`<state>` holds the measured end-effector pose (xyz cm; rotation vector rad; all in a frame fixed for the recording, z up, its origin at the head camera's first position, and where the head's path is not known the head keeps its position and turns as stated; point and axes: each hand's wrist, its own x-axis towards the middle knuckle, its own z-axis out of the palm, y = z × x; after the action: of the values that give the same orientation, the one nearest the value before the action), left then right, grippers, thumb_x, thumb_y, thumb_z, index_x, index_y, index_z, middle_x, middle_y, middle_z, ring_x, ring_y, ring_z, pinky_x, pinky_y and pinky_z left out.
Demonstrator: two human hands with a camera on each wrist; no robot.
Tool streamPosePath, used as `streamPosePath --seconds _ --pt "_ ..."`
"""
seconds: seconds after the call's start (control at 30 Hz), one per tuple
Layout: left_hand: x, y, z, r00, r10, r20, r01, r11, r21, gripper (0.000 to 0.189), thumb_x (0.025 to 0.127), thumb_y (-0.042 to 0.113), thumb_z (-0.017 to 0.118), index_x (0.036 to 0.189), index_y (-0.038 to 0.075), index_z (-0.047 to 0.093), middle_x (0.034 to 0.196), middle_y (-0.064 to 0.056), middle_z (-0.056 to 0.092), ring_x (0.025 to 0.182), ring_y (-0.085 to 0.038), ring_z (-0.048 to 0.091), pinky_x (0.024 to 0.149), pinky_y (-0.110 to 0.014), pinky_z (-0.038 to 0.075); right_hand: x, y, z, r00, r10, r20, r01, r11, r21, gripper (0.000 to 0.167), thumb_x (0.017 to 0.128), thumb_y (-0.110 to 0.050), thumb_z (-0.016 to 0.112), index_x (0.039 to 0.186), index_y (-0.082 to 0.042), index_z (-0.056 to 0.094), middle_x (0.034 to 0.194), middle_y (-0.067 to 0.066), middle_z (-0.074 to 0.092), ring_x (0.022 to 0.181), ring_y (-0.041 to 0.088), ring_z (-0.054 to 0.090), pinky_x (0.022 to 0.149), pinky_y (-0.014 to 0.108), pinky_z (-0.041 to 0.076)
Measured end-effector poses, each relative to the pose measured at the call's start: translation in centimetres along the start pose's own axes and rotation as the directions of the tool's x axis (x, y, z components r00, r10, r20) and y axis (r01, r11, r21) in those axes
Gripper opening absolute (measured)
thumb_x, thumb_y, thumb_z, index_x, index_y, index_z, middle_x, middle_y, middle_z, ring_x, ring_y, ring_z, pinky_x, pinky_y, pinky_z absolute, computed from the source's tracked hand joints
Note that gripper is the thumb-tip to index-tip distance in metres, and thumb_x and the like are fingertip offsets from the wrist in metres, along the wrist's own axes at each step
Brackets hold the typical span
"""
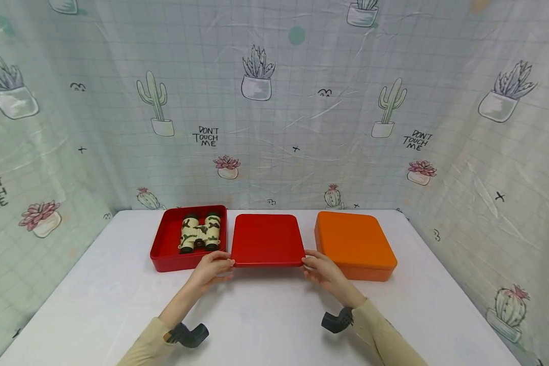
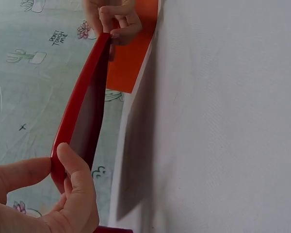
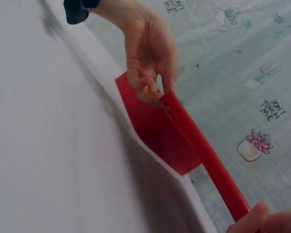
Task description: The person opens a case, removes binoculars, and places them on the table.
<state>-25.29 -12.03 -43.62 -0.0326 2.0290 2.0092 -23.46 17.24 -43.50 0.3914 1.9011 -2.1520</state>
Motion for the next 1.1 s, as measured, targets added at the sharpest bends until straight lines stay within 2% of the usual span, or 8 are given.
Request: streamPosePath --seconds 0.33,0.5,0.77,1.0,1.1 --pt "0.7 -0.7 0.2 0.997 -0.073 -0.024 0.071 0.993 -0.095 0.034 0.087 0.008 0.054 0.115 -0.008 0.043 0.089 -0.006 0.058 0.076 -0.015 0.061 0.074 -0.037 0.054 0.5 0.1 0.3 1.000 0.011 0.026 -0.012 0.999 0.042 0.043 0.091 -0.014 0.048 0.130 0.000 0.037 0.105 0.011 0.052 0.081 0.016 0.051 0.068 0.018 0.049" --pt "0.8 -0.8 0.3 0.996 -0.085 -0.026 0.081 0.989 -0.121 0.035 0.087 0.007 0.053 0.116 -0.009 0.042 0.092 -0.009 0.057 0.075 -0.014 0.059 0.073 -0.038 0.054 0.8 0.2 0.4 0.999 0.033 0.032 -0.035 0.996 0.080 0.044 0.091 -0.012 0.047 0.131 0.001 0.035 0.103 0.011 0.052 0.080 0.016 0.051 0.066 0.017 0.048" --pt "0.9 -1.1 0.3 0.996 -0.091 -0.021 0.088 0.988 -0.127 0.032 0.087 0.006 0.052 0.113 -0.010 0.042 0.086 -0.005 0.058 0.074 -0.014 0.060 0.073 -0.038 0.054 1.5 0.8 0.4 0.999 0.042 0.014 -0.043 0.997 0.062 0.041 0.090 -0.014 0.049 0.127 0.003 0.040 0.089 0.006 0.058 0.076 0.015 0.053 0.064 0.017 0.048" --pt "1.0 -1.4 0.3 0.995 -0.097 -0.037 0.091 0.988 -0.128 0.038 0.087 0.004 0.052 0.118 -0.014 0.039 0.097 -0.016 0.056 0.072 -0.014 0.060 0.071 -0.035 0.055 1.8 1.1 0.4 0.999 0.032 0.032 -0.034 0.998 0.055 0.042 0.091 -0.015 0.048 0.129 0.002 0.040 0.093 0.008 0.059 0.076 0.014 0.053 0.065 0.017 0.048" --pt "1.1 -1.5 0.3 0.994 -0.103 -0.028 0.098 0.987 -0.124 0.039 0.087 0.004 0.052 0.119 -0.015 0.040 0.097 -0.017 0.056 0.073 -0.015 0.061 0.071 -0.034 0.055 1.8 1.1 0.4 0.999 0.030 0.043 -0.033 0.998 0.054 0.043 0.091 -0.015 0.047 0.129 0.003 0.039 0.093 0.008 0.060 0.075 0.013 0.054 0.065 0.017 0.049"
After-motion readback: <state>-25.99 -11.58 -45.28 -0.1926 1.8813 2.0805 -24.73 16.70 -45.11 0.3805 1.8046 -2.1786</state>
